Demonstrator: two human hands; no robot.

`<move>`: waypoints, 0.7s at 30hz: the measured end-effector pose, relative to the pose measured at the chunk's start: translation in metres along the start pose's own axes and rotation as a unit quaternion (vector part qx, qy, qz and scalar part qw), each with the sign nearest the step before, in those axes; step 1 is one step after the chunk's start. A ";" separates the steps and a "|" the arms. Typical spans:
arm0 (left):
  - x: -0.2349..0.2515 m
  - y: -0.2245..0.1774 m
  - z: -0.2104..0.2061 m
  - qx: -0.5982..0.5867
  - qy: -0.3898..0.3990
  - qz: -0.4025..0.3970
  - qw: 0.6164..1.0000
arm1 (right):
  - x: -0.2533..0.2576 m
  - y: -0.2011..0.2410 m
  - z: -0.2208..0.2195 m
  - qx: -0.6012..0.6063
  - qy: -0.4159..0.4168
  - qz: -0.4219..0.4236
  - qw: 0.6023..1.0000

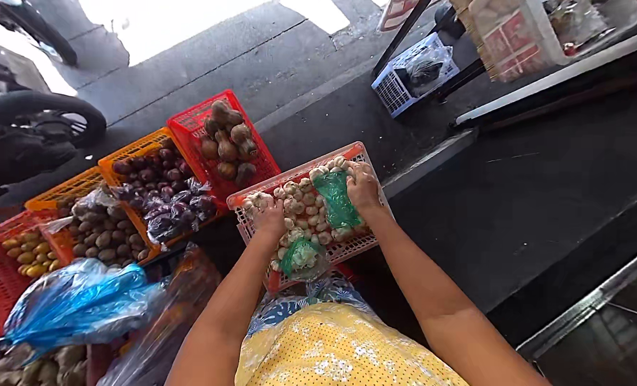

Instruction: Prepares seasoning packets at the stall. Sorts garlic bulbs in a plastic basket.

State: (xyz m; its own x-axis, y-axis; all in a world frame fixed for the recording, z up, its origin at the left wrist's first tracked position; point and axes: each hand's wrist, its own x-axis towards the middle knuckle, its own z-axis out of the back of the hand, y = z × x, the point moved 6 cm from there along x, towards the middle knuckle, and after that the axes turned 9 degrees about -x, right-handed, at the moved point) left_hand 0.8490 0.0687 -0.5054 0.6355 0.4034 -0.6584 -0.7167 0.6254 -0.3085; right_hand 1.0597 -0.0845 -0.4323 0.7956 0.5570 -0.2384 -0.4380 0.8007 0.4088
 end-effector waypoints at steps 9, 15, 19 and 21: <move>-0.041 0.016 -0.015 -0.057 -0.009 -0.045 0.997 | 0.004 0.067 -0.149 0.062 0.314 -0.001 0.947; -0.064 0.015 -0.028 -0.092 -0.006 -0.099 0.991 | 0.015 0.091 -0.136 0.047 0.276 -0.134 0.951; -0.080 0.010 -0.038 -0.151 -0.008 -0.103 0.983 | 0.009 0.090 -0.147 0.080 0.236 -0.195 0.949; -0.086 0.005 -0.033 -0.167 -0.030 -0.113 0.979 | 0.008 0.086 -0.152 0.118 0.204 -0.217 0.947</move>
State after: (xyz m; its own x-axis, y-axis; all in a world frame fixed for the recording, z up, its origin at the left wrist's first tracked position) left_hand 0.7811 0.0150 -0.4732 0.7967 0.3250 -0.5095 -0.6040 0.4542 -0.6548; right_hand 0.9648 0.0224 -0.5333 0.6304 0.2649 -0.7297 0.0370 0.9286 0.3692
